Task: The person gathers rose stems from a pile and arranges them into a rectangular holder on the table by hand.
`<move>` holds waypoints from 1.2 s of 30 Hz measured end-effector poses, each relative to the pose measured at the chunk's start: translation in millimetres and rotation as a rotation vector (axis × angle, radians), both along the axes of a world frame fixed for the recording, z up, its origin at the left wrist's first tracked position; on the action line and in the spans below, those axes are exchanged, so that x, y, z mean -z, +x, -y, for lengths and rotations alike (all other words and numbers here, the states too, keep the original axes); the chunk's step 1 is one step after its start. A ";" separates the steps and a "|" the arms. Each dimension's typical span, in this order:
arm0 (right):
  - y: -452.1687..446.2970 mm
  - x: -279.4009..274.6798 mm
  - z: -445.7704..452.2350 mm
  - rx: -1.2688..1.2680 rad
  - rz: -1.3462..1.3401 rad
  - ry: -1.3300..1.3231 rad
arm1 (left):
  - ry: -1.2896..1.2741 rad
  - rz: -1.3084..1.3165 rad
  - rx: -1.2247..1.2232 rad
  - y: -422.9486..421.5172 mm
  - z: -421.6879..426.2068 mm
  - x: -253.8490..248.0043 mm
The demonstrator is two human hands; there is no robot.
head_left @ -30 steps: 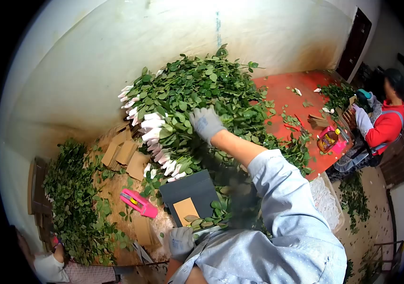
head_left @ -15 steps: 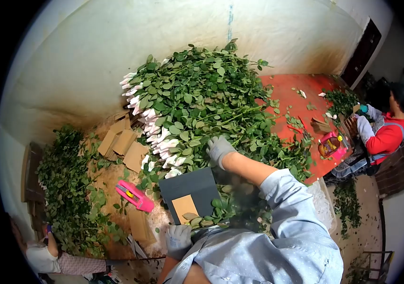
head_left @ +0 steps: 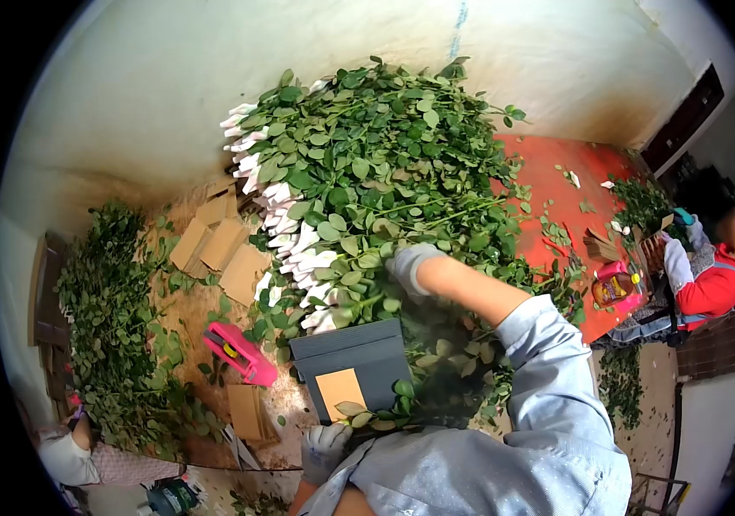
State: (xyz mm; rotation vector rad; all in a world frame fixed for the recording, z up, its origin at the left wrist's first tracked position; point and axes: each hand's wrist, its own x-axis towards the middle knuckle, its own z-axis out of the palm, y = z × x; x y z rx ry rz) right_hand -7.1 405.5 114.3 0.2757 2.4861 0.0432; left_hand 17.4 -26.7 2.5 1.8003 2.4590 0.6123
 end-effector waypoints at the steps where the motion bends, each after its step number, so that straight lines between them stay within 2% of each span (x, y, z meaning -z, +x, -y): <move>1: -5.9 0.4 -8.6 -0.006 0.042 -0.166 | -0.028 0.000 0.004 -0.7 0.3 -0.8; 3: -11.5 -39.8 -12.0 0.107 0.025 -0.289 | 0.000 0.012 0.007 -1.4 2.1 0.2; 4: -19.6 -43.4 -16.7 0.076 -0.053 -0.208 | 0.031 0.021 0.012 -1.0 3.8 1.9; 5: -31.4 -40.5 -25.6 0.143 -0.162 -0.189 | 0.029 0.023 0.010 -0.9 7.2 6.7; 7: -48.3 -20.9 -45.7 0.093 -0.524 -0.098 | 0.019 -0.020 0.049 -2.9 13.0 18.2; 9: -70.8 9.5 -66.3 0.188 -0.797 -0.137 | 0.032 -0.012 0.060 -3.9 12.2 17.1; 11: -93.3 64.1 -90.8 0.301 -0.803 -0.106 | 0.047 -0.001 0.078 -3.4 10.9 13.7; 13: -95.4 89.7 -101.3 0.413 -0.813 -0.071 | 0.031 -0.004 0.074 -3.8 9.5 11.9; 15: -86.2 97.1 -90.2 0.395 -0.274 -0.105 | 0.040 -0.048 0.074 -5.2 11.9 17.3; 18: -61.0 92.2 -69.4 0.310 -0.293 -0.015 | 0.039 -0.090 0.062 -6.0 11.6 19.8; 23: -0.6 87.7 -20.9 0.046 -0.516 0.276 | -0.017 -0.084 0.033 -2.2 -1.6 -4.3; 25: 18.1 84.2 -4.2 0.088 -0.494 0.183 | -0.052 -0.054 0.060 -3.4 -7.4 -17.0; 27: 35.5 75.9 5.3 0.018 -0.506 0.200 | 0.016 -0.072 0.076 -5.8 -3.6 -2.4; 31: 34.5 64.2 -15.7 0.157 -0.433 0.051 | 0.064 -0.102 0.076 -4.8 -1.0 2.2; 32: 33.7 41.4 -20.1 0.172 -0.380 -0.017 | 0.089 -0.109 0.070 -4.3 -0.7 5.2; 36: 6.1 10.5 -39.5 0.134 -0.424 0.081 | 0.029 -0.054 0.065 -2.7 2.9 5.6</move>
